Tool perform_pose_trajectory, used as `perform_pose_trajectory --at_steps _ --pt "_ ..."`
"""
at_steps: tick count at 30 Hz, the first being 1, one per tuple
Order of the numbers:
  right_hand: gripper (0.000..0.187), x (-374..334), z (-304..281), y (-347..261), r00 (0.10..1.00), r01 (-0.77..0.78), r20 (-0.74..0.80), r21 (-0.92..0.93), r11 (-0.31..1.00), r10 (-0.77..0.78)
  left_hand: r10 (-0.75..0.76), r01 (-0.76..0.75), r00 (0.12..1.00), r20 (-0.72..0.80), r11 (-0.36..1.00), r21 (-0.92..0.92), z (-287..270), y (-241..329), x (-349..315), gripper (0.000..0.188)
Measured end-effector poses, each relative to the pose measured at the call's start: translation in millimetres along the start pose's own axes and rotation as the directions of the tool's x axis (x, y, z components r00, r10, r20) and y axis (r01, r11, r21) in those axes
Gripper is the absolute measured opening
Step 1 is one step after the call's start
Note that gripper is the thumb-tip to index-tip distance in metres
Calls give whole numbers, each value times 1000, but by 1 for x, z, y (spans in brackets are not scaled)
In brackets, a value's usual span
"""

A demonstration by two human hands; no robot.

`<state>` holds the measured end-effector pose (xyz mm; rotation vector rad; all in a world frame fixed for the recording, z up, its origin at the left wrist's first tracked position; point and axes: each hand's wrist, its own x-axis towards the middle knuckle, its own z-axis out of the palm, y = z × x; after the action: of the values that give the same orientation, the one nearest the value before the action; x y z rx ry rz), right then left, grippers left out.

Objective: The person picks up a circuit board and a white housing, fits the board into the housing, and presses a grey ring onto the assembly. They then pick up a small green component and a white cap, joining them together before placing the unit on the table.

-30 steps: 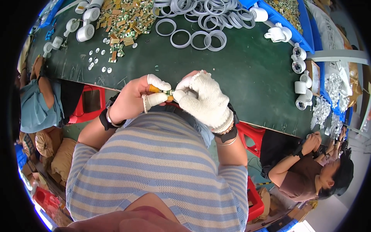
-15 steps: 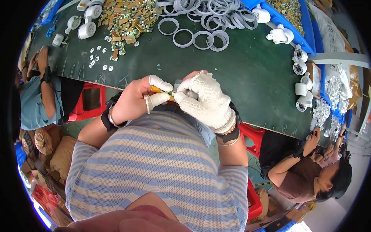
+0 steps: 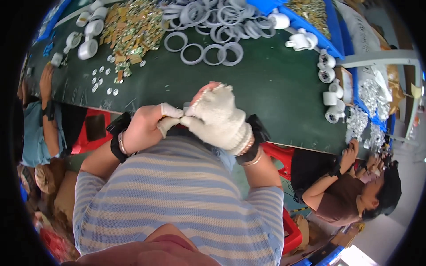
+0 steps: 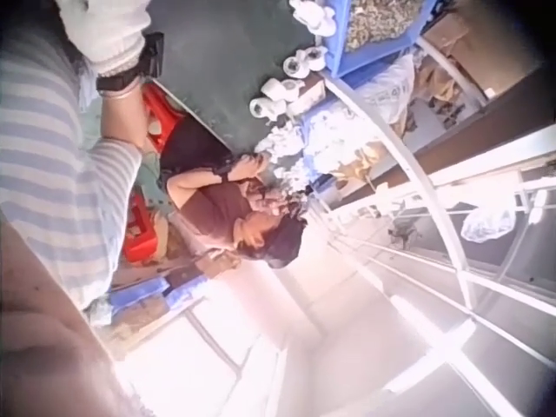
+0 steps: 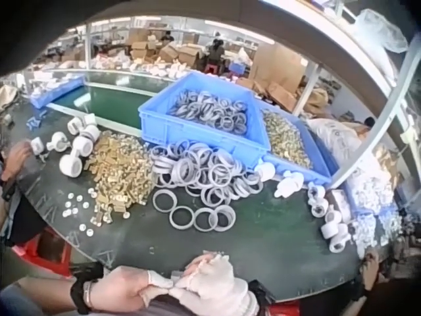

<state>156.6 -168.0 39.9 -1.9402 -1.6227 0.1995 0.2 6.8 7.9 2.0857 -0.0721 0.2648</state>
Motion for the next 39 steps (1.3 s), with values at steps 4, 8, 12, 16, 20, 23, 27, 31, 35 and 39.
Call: perform_pose_trajectory --at_steps 4,8,12,16,20,23,27,31,35,39 --pt "14 8 -6 0 996 -62 57 -12 998 63 -200 198 979 32 911 -361 -10 -5 -7 16" --pt "29 18 -59 88 949 -174 -294 -182 968 115 -380 249 919 -106 768 -591 -59 8 -26 18" --pt "61 5 -130 227 251 -564 -584 560 607 772 -404 292 807 -431 907 -304 -140 -2 -37 22" --pt "88 6 -129 280 98 -789 -455 507 348 885 -148 419 704 -695 876 239 -205 -69 -51 43" --pt "56 5 -97 280 440 -352 -711 426 833 549 -166 490 714 -681 812 317 -201 -109 -54 95" --pt "45 -9 -100 265 211 -778 -728 279 563 652 31 368 637 -770 866 339 -187 -125 -44 92" --pt "49 -18 -74 176 489 -473 -671 333 815 558 128 409 632 -764 782 470 -125 -75 -29 70" --pt "70 12 -29 18 902 -294 -365 -125 948 232 -221 102 947 -234 896 -433 -38 -37 -12 79" --pt "75 41 15 -16 984 14 -177 -12 1000 -16 -280 170 960 -14 622 -764 -4 -23 2 81" --pt "44 92 39 39 969 -34 -237 131 991 64 -549 176 836 -7 279 -944 -36 -33 -13 59"
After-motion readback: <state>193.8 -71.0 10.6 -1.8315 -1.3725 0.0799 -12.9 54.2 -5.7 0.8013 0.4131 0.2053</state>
